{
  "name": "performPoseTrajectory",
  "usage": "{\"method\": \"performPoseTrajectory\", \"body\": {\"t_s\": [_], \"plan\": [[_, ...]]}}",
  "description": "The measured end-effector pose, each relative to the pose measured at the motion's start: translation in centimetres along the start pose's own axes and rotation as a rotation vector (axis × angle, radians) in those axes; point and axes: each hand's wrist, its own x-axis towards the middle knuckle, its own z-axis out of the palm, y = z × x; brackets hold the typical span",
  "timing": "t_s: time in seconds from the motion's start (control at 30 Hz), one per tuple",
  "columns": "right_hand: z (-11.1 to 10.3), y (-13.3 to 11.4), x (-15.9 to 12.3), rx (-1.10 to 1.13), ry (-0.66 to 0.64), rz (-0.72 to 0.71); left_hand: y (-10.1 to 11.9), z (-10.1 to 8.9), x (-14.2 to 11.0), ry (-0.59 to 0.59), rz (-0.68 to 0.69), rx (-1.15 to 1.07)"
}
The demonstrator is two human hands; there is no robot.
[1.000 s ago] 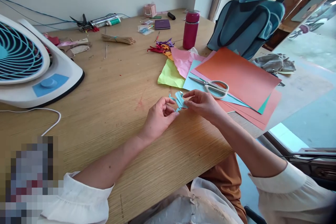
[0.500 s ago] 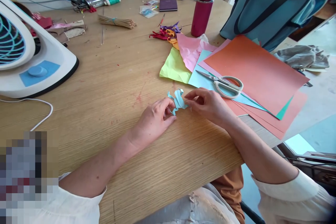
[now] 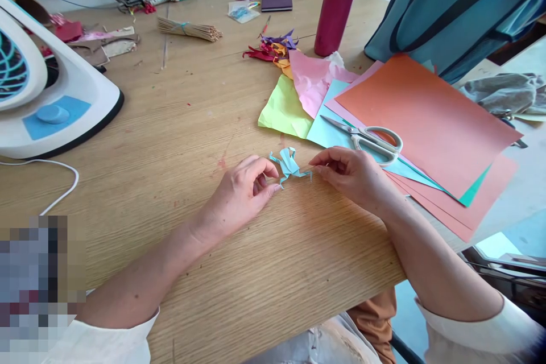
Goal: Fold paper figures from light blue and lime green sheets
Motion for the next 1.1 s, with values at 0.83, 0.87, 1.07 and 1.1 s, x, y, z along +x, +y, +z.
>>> {"method": "performPoseTrajectory", "body": {"t_s": [0.83, 0.87, 1.07, 1.1], "plan": [[0.7, 0.0, 0.0, -0.161, -0.049, -0.107, -1.4, 1.9, -0.7, 0.108, 0.3, 0.353], [0.8, 0.0, -0.1, -0.165, -0.04, -0.118, -1.4, 1.8, -0.7, 0.121, 0.336, 0.388], [1.1, -0.1, -0.4, -0.166, 0.018, -0.23, -1.1, 1.4, -0.9, 0.125, 0.514, 0.666], [1.2, -0.1, -0.5, -0.167, 0.022, -0.244, -1.0, 1.3, -0.9, 0.114, 0.536, 0.701]]}}
